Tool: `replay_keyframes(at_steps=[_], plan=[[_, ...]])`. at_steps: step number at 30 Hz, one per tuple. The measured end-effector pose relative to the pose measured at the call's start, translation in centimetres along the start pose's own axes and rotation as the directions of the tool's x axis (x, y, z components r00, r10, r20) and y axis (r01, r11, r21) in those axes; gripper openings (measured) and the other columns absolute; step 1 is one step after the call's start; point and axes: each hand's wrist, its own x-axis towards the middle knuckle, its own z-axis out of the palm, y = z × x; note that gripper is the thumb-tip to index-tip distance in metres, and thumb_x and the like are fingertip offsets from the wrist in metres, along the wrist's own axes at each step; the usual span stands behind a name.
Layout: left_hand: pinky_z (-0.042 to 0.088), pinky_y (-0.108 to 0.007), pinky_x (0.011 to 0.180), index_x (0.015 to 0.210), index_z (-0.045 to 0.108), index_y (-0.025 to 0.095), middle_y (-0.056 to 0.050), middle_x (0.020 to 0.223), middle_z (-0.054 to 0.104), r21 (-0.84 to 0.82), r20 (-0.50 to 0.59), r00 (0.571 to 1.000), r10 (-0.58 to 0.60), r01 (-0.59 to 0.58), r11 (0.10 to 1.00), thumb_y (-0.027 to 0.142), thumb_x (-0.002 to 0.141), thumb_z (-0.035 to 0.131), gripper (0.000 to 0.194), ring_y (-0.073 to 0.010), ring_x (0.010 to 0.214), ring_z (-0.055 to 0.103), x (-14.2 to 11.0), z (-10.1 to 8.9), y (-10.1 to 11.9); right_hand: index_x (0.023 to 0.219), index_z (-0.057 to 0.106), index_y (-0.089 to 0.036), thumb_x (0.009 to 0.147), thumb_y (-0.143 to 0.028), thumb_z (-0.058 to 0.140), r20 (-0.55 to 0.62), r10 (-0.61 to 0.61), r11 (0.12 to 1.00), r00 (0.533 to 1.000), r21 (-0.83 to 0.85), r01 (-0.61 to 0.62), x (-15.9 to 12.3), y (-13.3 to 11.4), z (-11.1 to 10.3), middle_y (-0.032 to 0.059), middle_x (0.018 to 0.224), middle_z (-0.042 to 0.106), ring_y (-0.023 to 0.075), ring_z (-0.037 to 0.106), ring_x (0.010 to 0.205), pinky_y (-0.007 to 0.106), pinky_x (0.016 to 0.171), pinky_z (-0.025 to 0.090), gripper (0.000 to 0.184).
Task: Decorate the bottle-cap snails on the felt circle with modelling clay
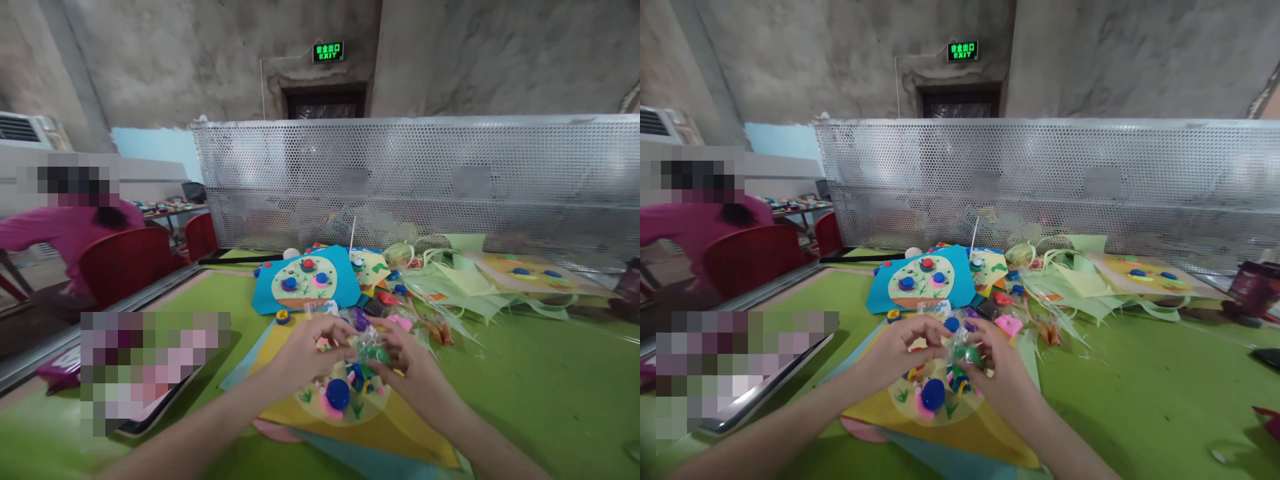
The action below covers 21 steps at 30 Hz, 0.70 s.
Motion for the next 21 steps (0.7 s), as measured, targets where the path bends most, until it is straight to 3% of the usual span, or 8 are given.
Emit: replay_keyframes(at_steps=[3,8,11,13,17,21], plan=[[0.046,-0.023,0.058,0.091,0.061,0.018,0.001,0.069,0.06,-0.052,0.039,0.999,-0.016,0.018,0.999,0.033,0.075,0.063,0.022,-0.012,0.062,0.057,0.3,-0.8,-0.5,0.106,0.052,-0.022,0.072,-0.029,0.057,-0.025,0.015,1.0,1.0,-0.012,-0.016,0.3,0.3,-0.3,0.0041,0.09,0.068,0.0217,0.064,0.087,0.035,0.074,0.053,0.034],[0.045,-0.022,0.055,0.098,0.057,0.018,0.0,0.068,0.059,-0.039,0.092,0.996,-0.004,0.007,0.999,0.034,0.08,0.057,0.024,-0.0109,0.059,0.056,0.5,-1.4,-0.7,0.1,0.056,-0.021,0.072,-0.029,0.06,-0.006,0.016,0.998,1.0,0.056,-0.015,0.6,0.4,-1.4,0.006,0.096,0.067,0.0221,0.063,0.091,0.035,0.075,0.052,0.03],[0.047,-0.023,0.059,0.099,0.056,0.019,0.0,0.072,0.059,0.058,0.094,0.995,0.018,-0.024,0.998,0.036,0.083,0.055,0.024,-0.0118,0.064,0.058,0.2,-1.4,-0.3,0.104,0.054,-0.021,0.073,-0.029,0.059,0.082,0.053,0.991,0.995,0.115,-0.063,0.7,0.2,-1.9,0.006,0.101,0.065,0.016,0.063,0.071,0.031,0.063,0.054,0.033],[0.048,-0.024,0.065,0.099,0.057,0.021,0.0,0.077,0.061,0.167,0.094,0.995,0.024,-0.04,0.985,0.034,0.084,0.054,0.02,-0.0132,0.07,0.059,0.0,-1.2,-0.2,0.103,0.055,-0.02,0.073,-0.031,0.056,0.094,0.072,0.996,0.993,0.053,-0.077,0.8,0.3,-2.3,0.0047,0.096,0.065,0.0128,0.059,0.059,0.028,0.054,0.052,0.032],[0.048,-0.032,0.074,0.09,0.063,0.021,0.0,0.077,0.064,0.431,0.139,0.99,-0.012,-0.049,0.901,0.031,0.082,0.059,0.013,-0.0176,0.078,0.061,0.1,-1.3,-1.1,0.095,0.062,-0.02,0.073,-0.035,0.051,-0.128,0.058,0.951,0.99,-0.295,-0.094,1.5,1.6,-4.1,0.0032,0.08,0.066,0.016,0.058,0.061,0.03,0.055,0.048,0.028],[0.05,-0.038,0.076,0.094,0.061,0.014,-0.004,0.09,0.063,0.623,0.088,0.993,-0.083,0.01,0.782,0.031,0.087,0.056,0.019,-0.0176,0.082,0.061,1.2,-3.1,-2.4,0.094,0.061,-0.016,0.075,-0.042,0.048,-0.287,0.093,0.91,0.953,-0.363,-0.198,2.5,3.7,-6.6,0.0038,0.066,0.063,0.0175,0.053,0.049,0.03,0.045,0.041,0.035]])
